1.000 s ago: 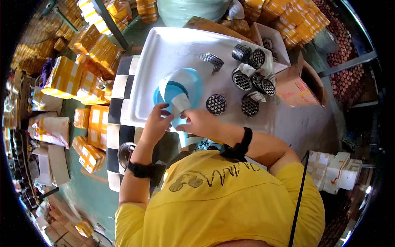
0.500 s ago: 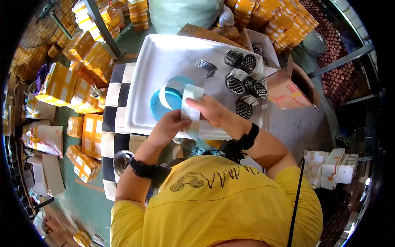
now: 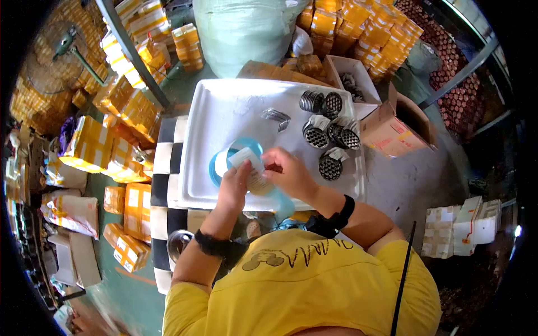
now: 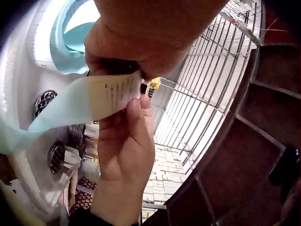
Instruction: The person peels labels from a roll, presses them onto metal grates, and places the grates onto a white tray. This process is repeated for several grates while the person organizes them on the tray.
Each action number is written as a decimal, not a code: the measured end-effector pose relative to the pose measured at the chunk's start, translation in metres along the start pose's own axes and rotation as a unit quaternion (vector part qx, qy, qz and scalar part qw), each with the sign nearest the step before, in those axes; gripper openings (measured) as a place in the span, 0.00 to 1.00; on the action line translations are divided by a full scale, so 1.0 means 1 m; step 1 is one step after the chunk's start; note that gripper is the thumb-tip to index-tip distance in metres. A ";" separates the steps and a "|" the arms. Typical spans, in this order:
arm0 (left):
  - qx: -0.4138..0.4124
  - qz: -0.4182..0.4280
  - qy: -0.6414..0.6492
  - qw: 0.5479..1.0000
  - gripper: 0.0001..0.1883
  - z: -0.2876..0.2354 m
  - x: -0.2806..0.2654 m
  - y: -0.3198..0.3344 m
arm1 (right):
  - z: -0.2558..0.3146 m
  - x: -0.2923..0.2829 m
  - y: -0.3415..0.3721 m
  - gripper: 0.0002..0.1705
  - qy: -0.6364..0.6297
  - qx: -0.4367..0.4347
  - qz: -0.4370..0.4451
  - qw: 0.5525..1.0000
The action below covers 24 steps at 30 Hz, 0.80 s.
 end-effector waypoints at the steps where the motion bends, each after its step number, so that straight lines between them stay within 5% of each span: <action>1: 0.000 0.004 -0.010 1.000 0.17 0.001 0.000 0.000 | 0.006 -0.001 0.001 0.18 0.038 -0.030 -0.005 0.999; 3: -0.001 -0.023 0.030 0.999 0.16 0.001 -0.001 0.004 | 0.016 0.000 0.005 0.16 0.079 -0.083 -0.019 0.993; 4: 0.080 0.017 -0.109 0.991 0.16 -0.009 -0.003 0.000 | 0.011 0.001 0.005 0.15 0.092 -0.094 -0.018 0.991; 5: 0.029 0.015 -0.068 0.997 0.17 0.006 -0.013 0.001 | 0.008 0.003 0.006 0.15 0.105 -0.104 -0.017 0.989; 6: 0.132 -0.014 -0.168 0.977 0.17 0.006 -0.023 -0.003 | 0.008 0.001 0.008 0.12 0.088 -0.088 -0.018 0.992; 9: 0.117 -0.049 -0.118 0.985 0.17 0.017 -0.023 -0.003 | 0.003 -0.001 0.010 0.11 0.095 -0.054 -0.008 0.994; 12: 0.021 -0.007 -0.133 0.991 0.16 0.020 -0.021 0.002 | 0.008 -0.005 0.014 0.07 0.087 -0.112 -0.047 0.989; 16: -0.075 0.035 0.098 0.992 0.18 0.028 -0.003 0.000 | 0.045 -0.018 0.034 0.05 0.144 -0.280 -0.099 0.944; 19: -0.051 -0.034 0.109 0.992 0.19 0.021 -0.037 -0.017 | 0.046 -0.031 0.051 0.04 0.030 -0.234 -0.027 0.971; 21: 0.001 -0.052 -0.130 0.990 0.16 -0.004 -0.057 -0.020 | 0.018 -0.059 0.061 0.04 -0.102 -0.146 -0.041 0.983; 22: 0.026 -0.039 -0.333 0.942 0.16 -0.018 -0.062 -0.022 | 0.000 -0.073 0.064 0.05 -0.175 -0.102 -0.058 0.978; 24: 0.134 -0.082 -0.671 0.725 0.13 -0.051 -0.044 -0.010 | -0.029 -0.116 0.076 0.08 -0.161 -0.057 -0.150 0.974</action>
Point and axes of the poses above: each hand's wrist, its own y-axis away from the middle knuckle, its own x-axis out of the palm, z = x × y, the point moved 9 cm from there along -y, towards the middle knuckle
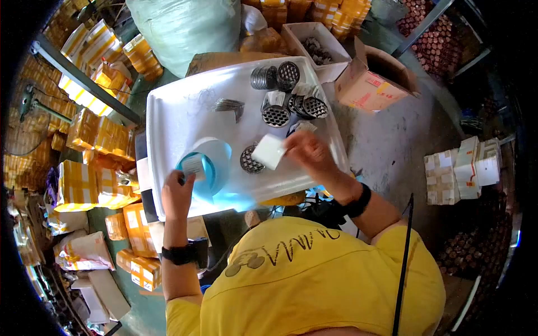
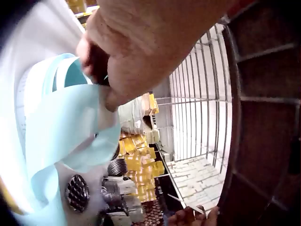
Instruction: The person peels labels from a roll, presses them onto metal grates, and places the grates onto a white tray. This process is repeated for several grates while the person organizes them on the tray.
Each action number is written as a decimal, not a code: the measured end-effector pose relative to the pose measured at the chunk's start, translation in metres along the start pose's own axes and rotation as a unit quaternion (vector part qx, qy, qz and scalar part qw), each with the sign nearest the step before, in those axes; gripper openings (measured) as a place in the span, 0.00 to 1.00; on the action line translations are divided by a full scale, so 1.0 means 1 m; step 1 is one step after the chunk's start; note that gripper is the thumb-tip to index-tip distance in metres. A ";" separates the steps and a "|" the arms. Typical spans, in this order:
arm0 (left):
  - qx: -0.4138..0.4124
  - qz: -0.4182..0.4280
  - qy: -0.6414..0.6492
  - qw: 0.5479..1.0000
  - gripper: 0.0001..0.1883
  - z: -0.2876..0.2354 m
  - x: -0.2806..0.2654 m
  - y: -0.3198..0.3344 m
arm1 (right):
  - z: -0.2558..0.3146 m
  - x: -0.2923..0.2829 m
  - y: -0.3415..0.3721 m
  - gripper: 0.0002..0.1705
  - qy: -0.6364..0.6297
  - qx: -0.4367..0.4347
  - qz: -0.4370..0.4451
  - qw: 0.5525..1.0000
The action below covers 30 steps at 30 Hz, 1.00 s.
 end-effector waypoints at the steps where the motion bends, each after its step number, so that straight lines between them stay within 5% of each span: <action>1: 0.064 -0.088 -0.022 0.994 0.14 -0.028 -0.021 0.004 | -0.005 -0.018 0.002 0.09 -0.052 0.028 -0.058 0.997; 3: 0.192 -0.260 -0.065 0.944 0.15 -0.082 -0.051 0.021 | -0.002 -0.042 0.002 0.10 0.050 0.038 -0.105 0.992; 7: 0.313 -0.090 0.011 0.945 0.14 -0.136 0.040 0.021 | -0.003 -0.058 0.005 0.15 0.057 -0.005 -0.156 0.986; 14: 0.235 -0.005 -0.228 0.945 0.17 -0.133 0.128 -0.015 | 0.016 -0.104 0.018 0.14 0.031 -0.004 -0.228 0.973; 21: 0.084 0.127 0.032 0.988 0.10 -0.098 0.131 -0.026 | -0.007 -0.131 0.034 0.11 0.069 0.057 -0.229 0.969; 25: 0.191 0.033 0.006 0.981 0.07 -0.114 0.095 -0.015 | -0.009 -0.118 0.024 0.10 0.065 0.057 -0.215 0.973; 28: 0.139 0.062 0.061 0.986 0.07 -0.112 0.084 -0.009 | -0.003 -0.088 0.009 0.10 0.075 0.046 -0.130 0.988; 30: -0.020 0.184 0.384 0.905 0.07 -0.090 0.105 -0.002 | 0.008 -0.054 0.000 0.11 0.042 0.057 -0.062 0.996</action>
Point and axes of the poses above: each hand's wrist, its own y-axis away from the middle knuckle, its own x-axis out of the palm, z = x × y, the point moved 9 cm from there along -y, towards the middle knuckle
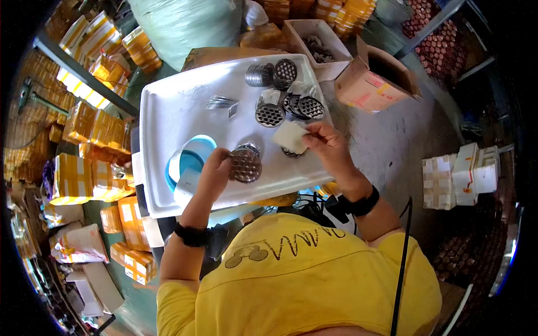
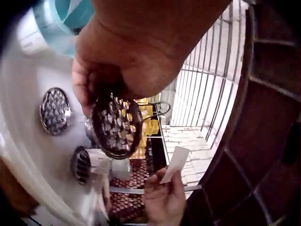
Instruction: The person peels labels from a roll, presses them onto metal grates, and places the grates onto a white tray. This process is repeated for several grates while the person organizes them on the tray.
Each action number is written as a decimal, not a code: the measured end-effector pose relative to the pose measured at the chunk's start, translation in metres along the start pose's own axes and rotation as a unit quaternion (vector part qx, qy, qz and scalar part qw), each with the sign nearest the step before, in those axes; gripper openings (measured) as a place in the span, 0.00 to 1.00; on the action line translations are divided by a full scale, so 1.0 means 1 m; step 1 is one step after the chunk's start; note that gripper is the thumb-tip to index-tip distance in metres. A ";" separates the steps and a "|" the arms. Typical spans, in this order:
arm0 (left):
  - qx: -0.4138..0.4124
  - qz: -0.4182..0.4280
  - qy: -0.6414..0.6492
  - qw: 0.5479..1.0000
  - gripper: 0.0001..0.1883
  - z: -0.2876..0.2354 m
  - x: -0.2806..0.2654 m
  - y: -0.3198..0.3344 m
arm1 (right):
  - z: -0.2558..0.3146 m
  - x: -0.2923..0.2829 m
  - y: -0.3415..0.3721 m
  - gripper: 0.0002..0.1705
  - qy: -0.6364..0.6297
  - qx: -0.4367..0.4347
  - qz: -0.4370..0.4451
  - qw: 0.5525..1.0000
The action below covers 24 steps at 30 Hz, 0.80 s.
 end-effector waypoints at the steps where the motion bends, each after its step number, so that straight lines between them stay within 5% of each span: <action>1: -0.064 0.036 0.181 0.981 0.07 0.011 0.008 0.004 | -0.002 0.015 -0.003 0.11 -0.016 0.040 0.042 0.998; 2: -0.077 0.079 0.284 0.952 0.08 0.007 0.017 0.010 | -0.004 0.029 -0.005 0.10 -0.030 0.080 0.084 0.993; 4: -0.077 0.061 0.228 0.969 0.08 -0.007 0.016 0.019 | -0.022 0.057 -0.008 0.07 -0.010 0.170 0.143 0.975; 7: -0.005 0.034 0.128 0.991 0.09 -0.009 0.004 0.019 | -0.014 0.067 -0.018 0.09 0.268 0.022 0.133 0.954; 11: 0.072 -0.092 -0.107 0.987 0.09 -0.017 -0.026 0.020 | -0.024 0.054 -0.023 0.09 0.156 0.039 0.053 0.986; 13: -0.019 -0.048 0.084 0.995 0.10 0.000 -0.020 0.018 | -0.024 0.049 -0.024 0.10 0.073 0.092 0.034 0.993; 16: -0.173 0.055 0.418 0.890 0.16 0.015 0.008 0.027 | -0.026 0.061 -0.020 0.08 0.118 0.107 0.064 0.985; 19: -0.201 0.124 0.467 0.852 0.16 0.009 0.028 0.038 | -0.028 0.076 -0.014 0.07 0.163 0.079 0.092 0.979; 24: -0.205 0.115 0.474 0.849 0.16 0.008 0.030 0.043 | -0.019 0.081 -0.011 0.08 0.214 0.038 0.098 0.971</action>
Point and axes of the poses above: each hand's wrist, its own y-axis away from the middle knuckle, its own x-axis out of the palm, z = x × y, the point moved 9 cm from there along -y, towards the middle knuckle
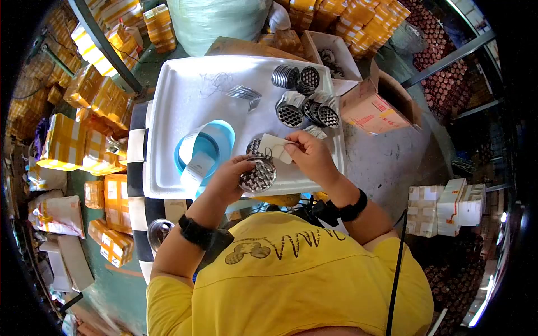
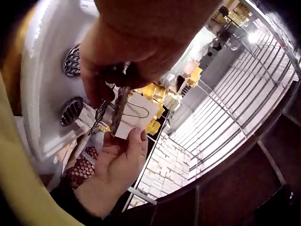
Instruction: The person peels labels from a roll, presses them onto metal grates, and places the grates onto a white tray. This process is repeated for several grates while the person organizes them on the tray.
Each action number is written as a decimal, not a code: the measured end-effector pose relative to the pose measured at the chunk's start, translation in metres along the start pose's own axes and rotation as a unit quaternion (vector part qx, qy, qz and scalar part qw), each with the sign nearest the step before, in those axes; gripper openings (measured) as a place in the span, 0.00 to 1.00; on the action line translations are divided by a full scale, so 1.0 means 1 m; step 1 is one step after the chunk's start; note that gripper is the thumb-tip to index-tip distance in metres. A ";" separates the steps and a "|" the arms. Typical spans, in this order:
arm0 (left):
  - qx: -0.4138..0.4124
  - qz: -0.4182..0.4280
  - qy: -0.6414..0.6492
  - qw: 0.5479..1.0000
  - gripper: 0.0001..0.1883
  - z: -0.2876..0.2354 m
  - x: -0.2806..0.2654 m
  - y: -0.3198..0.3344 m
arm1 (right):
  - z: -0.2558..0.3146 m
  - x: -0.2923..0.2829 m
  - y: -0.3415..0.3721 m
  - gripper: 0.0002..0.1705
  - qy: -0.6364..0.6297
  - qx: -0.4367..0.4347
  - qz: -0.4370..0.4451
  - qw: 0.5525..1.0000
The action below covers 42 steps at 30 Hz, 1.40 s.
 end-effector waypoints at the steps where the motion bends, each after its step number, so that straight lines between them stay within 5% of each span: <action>1: 0.001 -0.007 -0.003 1.000 0.16 0.000 -0.001 0.000 | 0.002 0.000 0.001 0.08 0.006 0.001 0.005 1.000; 23: 0.016 -0.023 -0.070 0.997 0.16 -0.011 0.011 0.018 | 0.032 0.011 0.017 0.12 0.009 -0.007 0.063 0.998; 29: 0.048 -0.032 -0.097 0.994 0.14 -0.014 0.006 0.016 | 0.048 0.022 0.022 0.20 -0.080 -0.006 0.124 0.989; 32: 0.083 -0.009 -0.160 0.983 0.14 -0.021 0.006 0.014 | 0.071 0.015 0.024 0.23 -0.343 -0.091 0.182 0.917; 34: 0.064 -0.009 -0.146 0.987 0.14 -0.025 0.007 0.020 | 0.072 -0.013 0.012 0.24 -0.147 -0.195 0.124 0.962; 36: 0.044 0.002 -0.108 0.993 0.14 -0.023 0.011 0.025 | 0.096 -0.020 0.008 0.27 0.160 -0.295 0.085 0.938; 42: 0.035 0.004 -0.105 0.994 0.15 -0.022 0.022 0.031 | 0.138 0.025 0.019 0.17 0.221 -0.407 0.237 0.854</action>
Point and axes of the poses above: each hand's wrist, its own y-axis away from the middle knuckle, its own x-axis out of the palm, z = x × y, the point moved 9 cm from there along -y, towards the middle knuckle
